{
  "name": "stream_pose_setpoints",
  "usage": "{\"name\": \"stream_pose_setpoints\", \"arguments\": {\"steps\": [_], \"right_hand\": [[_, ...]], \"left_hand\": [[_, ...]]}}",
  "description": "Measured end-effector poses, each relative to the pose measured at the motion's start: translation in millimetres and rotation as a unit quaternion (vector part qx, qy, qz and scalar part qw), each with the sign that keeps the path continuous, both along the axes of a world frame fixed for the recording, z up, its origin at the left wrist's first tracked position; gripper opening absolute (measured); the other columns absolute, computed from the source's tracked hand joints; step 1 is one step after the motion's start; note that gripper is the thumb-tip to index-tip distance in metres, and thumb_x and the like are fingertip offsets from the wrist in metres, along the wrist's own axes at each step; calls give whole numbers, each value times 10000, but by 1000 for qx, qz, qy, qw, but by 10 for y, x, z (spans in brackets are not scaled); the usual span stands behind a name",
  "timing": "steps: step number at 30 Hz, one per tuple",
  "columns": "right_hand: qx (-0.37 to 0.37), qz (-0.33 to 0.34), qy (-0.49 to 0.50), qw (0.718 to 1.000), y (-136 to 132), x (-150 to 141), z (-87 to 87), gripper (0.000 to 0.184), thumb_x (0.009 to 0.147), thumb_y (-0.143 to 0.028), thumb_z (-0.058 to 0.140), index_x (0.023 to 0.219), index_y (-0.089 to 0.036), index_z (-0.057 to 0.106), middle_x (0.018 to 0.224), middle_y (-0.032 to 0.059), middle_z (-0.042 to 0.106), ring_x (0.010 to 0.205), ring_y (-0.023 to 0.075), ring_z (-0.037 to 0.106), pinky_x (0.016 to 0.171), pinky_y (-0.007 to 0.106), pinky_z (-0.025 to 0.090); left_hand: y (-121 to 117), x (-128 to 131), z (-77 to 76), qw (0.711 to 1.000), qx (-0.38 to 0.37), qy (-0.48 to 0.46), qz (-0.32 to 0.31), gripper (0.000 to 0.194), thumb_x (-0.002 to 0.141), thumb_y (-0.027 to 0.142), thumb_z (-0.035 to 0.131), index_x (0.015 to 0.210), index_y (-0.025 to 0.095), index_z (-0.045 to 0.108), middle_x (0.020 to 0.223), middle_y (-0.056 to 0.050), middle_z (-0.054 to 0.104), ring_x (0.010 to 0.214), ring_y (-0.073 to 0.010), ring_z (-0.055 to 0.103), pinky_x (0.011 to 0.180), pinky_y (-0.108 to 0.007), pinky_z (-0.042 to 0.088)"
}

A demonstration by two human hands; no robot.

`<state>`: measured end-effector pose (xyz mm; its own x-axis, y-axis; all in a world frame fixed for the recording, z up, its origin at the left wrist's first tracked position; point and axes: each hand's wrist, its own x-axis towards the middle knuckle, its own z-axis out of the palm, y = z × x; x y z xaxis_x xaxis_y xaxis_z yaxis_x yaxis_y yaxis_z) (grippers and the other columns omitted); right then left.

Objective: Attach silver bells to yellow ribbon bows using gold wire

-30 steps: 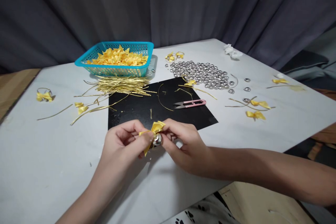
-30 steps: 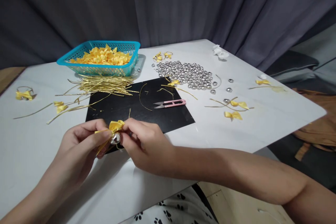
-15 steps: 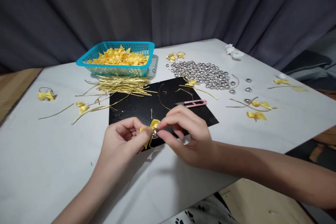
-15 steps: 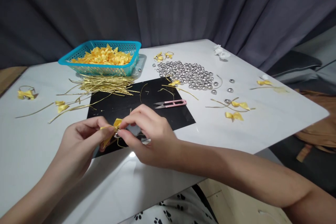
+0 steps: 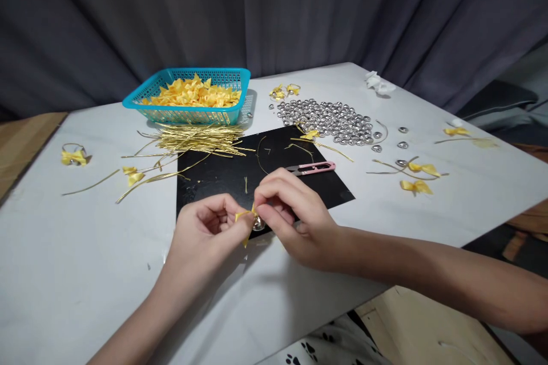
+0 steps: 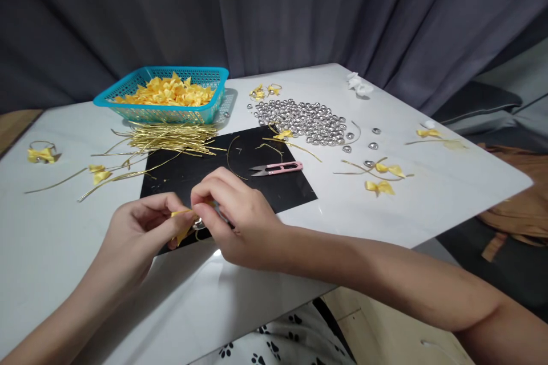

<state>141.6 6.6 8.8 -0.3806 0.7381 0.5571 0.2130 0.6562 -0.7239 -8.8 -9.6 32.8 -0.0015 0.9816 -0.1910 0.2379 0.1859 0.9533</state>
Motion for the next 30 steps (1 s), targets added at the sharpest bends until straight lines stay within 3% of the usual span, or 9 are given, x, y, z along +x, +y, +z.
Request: {"name": "stream_pose_setpoints", "arguments": {"steps": [9,13,19,25,30], "right_hand": [[-14,-4,30,999,-6,5,73,88,863,-107,421,802,-156,462,810,22,468,678,69,436,537,180,383],[24,-57,70,996,39,47,159,98,880,-114,420,800,-160,453,794,23,456,688,71,434,544,189,380],[-17,-105,110,988,126,156,232,83,909,-185,408,834,-177,443,825,29,437,668,68,455,509,194,382],[-6,-136,133,982,207,219,245,149,918,-337,439,863,-198,445,778,11,424,571,55,423,469,201,388],[-5,-153,169,974,270,288,260,97,911,-303,460,873,-214,467,742,-10,427,541,42,404,472,192,373]], "left_hand": [[11,-7,-25,1000,4,0,-23,216,603,261,623,454,163,502,411,60,413,415,-56,337,403,-174,267],[48,7,-36,999,-1,28,-18,192,568,260,627,453,160,510,425,52,442,423,-60,362,412,-177,292],[122,-53,-143,1000,-16,24,-12,201,579,276,630,465,164,508,423,49,456,409,-62,376,404,-178,298],[133,-106,-208,999,-23,-21,-24,200,605,254,642,474,164,520,426,50,477,403,-58,396,404,-170,310],[138,-108,-214,999,-24,-38,-22,213,601,244,642,452,165,513,409,49,486,391,-55,389,403,-173,307]]}}
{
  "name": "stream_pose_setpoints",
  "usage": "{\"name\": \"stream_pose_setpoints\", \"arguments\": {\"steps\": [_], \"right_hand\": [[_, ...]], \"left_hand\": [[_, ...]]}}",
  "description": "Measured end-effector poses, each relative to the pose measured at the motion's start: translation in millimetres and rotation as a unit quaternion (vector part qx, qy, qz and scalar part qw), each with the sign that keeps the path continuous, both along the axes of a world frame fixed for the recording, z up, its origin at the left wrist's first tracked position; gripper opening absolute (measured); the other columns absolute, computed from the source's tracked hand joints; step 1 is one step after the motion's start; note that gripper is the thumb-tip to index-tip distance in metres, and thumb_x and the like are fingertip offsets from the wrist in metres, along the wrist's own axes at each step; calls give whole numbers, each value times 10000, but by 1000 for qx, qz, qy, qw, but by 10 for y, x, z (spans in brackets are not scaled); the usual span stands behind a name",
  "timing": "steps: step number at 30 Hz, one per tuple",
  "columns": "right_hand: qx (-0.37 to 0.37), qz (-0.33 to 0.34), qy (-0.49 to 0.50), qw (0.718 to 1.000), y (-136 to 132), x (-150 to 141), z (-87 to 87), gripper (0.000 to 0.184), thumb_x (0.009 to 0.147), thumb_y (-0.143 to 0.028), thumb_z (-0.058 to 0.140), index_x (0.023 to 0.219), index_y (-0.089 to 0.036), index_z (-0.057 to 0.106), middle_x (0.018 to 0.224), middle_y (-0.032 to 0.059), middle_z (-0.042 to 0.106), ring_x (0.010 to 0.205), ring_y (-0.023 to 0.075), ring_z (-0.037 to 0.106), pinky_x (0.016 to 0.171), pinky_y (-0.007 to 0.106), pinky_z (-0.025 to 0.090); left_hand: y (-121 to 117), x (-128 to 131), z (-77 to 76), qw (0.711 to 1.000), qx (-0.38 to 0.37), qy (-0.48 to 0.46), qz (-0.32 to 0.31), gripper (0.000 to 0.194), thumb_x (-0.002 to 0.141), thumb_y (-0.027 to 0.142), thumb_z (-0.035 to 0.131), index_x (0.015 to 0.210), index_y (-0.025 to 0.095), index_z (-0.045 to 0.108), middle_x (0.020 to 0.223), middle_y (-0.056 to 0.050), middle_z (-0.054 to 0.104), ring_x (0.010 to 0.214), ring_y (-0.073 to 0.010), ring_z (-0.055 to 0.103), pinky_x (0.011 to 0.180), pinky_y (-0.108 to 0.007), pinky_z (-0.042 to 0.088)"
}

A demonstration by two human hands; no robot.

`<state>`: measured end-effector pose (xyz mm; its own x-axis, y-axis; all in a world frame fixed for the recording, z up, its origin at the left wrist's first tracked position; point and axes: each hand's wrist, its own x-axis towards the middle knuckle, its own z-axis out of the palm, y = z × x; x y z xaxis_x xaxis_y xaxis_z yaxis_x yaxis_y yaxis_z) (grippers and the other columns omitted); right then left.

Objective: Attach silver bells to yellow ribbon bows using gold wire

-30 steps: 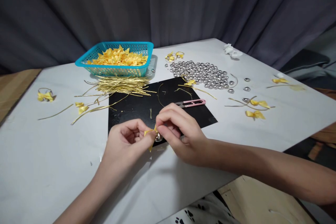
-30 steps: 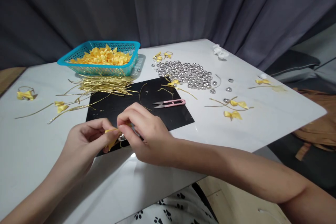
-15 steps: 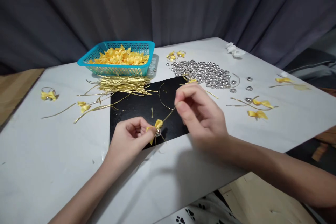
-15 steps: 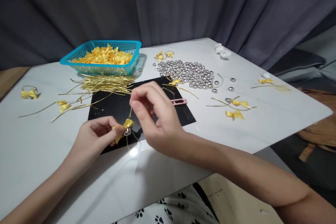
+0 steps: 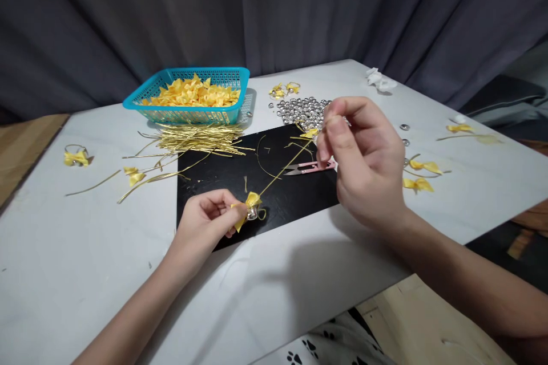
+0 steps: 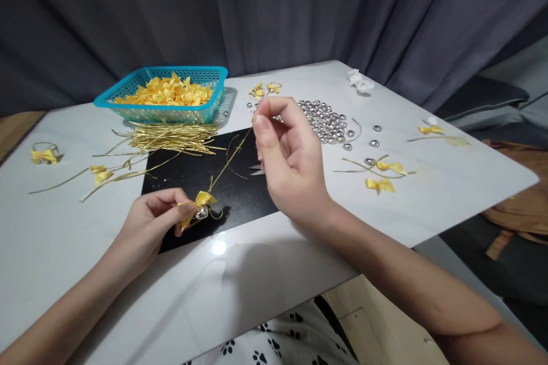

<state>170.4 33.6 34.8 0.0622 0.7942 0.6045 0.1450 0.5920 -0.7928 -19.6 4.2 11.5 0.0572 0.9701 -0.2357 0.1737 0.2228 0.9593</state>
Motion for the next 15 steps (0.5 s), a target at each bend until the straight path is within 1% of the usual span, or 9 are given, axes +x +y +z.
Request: {"name": "stream_pose_setpoints", "arguments": {"steps": [4,7,11,15], "right_hand": [[8,10,49,999,50,53,26,63,900,-238,474,856,-196,488,743,-7,441,569,39,433,472,180,374],[27,-4,86,996,97,108,77,55,879,-198,500,833,-172,517,777,10,473,631,46,497,489,177,403],[52,-19,128,990,137,197,196,66,865,-144,504,819,-161,549,794,22,543,695,77,589,548,209,462],[56,-47,150,986,95,224,350,143,874,-141,471,782,-170,576,741,-12,556,665,70,593,602,240,468]], "left_hand": [[7,5,3,1000,-2,-4,1,212,594,241,641,444,167,510,399,54,478,387,-53,390,402,-171,314],[16,4,2,1000,-5,2,-3,200,591,231,639,448,164,515,404,58,474,386,-48,393,404,-166,316],[24,4,-3,1000,-10,13,-1,191,581,230,636,449,162,515,398,55,473,382,-49,391,401,-168,308],[31,12,1,1000,-8,25,6,196,569,246,638,444,164,512,395,48,477,384,-54,391,400,-174,309]]}}
